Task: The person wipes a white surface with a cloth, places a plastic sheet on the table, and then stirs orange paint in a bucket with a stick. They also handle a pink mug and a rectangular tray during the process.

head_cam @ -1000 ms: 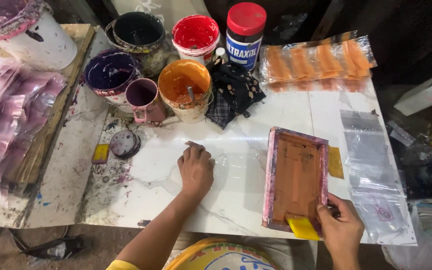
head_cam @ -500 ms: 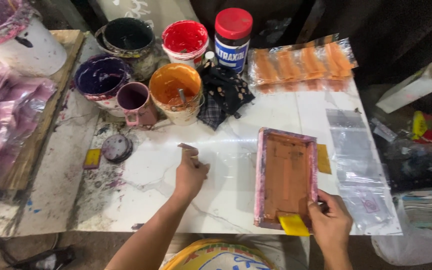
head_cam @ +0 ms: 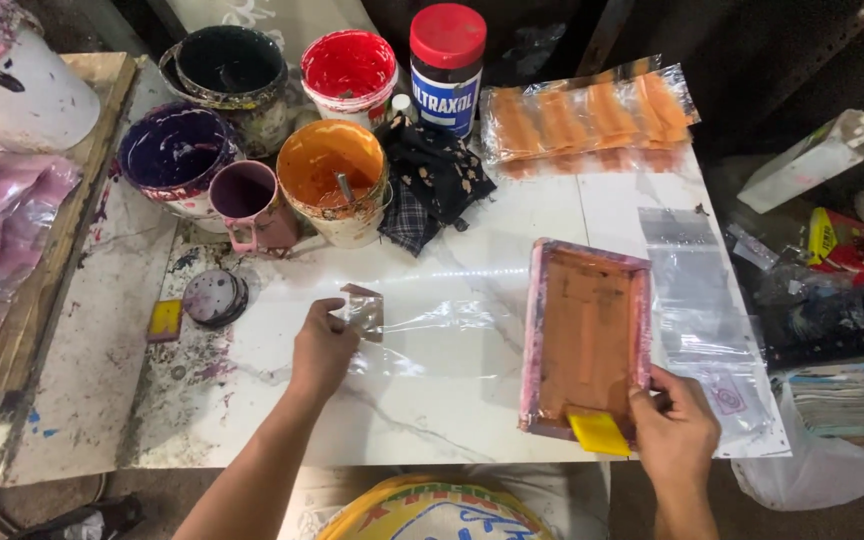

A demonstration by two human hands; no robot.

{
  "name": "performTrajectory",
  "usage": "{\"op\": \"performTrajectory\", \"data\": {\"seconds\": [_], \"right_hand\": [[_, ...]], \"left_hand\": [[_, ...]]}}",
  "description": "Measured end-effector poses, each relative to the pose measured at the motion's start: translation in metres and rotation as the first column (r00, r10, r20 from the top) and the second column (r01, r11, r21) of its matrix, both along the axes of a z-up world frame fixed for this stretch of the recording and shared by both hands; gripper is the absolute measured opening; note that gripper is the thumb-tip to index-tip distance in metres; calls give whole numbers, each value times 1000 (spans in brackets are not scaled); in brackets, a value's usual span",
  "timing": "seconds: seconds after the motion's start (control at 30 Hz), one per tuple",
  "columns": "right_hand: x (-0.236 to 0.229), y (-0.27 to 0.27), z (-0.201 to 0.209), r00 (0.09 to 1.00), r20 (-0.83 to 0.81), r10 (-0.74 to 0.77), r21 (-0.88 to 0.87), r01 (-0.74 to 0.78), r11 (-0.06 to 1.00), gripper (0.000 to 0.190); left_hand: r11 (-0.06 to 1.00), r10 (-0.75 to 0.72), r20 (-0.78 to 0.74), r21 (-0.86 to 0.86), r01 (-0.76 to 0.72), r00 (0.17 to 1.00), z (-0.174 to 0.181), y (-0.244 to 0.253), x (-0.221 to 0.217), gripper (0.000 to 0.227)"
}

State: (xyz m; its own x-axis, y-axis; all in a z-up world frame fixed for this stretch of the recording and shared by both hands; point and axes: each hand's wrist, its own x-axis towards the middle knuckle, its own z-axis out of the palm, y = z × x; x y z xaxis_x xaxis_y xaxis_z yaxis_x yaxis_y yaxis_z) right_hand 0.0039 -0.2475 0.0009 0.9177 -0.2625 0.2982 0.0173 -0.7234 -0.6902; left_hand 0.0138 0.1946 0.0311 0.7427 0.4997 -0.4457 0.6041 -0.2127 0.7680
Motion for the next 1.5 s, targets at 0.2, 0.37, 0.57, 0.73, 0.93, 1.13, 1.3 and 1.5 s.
{"op": "performTrajectory", "data": {"seconds": [0.2, 0.37, 0.57, 0.73, 0.93, 1.13, 1.3, 1.5], "right_hand": [[7, -23, 1, 998, 51, -37, -85, 42, 996, 35], [13, -56, 1, 974, -69, -216, -1, 217, 976, 34], [8, -87, -10, 979, 107, -172, -131, 185, 974, 37], [3, -86, -8, 983, 75, -167, -97, 174, 980, 38], [-2, -71, 7, 981, -5, -192, -100, 191, 976, 34], [1, -55, 1, 990, -8, -142, -107, 140, 984, 39], [2, -18, 2, 999, 32, 19, -118, -15, 993, 34], [10, 28, 0, 983, 75, 170, -135, -159, 978, 34]], "left_hand": [[949, -80, -8, 306, 79, 997, 8, 14, -11, 63], [748, -332, 407, 663, -25, 851, -32, -39, -16, 39], [265, -875, -152, 645, 717, 460, -18, -140, -2, 75], [134, -932, -184, 624, 770, 311, -31, -183, 26, 78], [105, -909, -298, 512, 853, 291, 0, -194, 37, 73], [400, -876, 170, 779, 482, 452, -42, -196, 28, 65], [779, -626, 577, 490, 391, 524, -18, -161, 2, 74], [887, -454, 329, 83, 453, 828, 0, -156, -18, 42]]}}
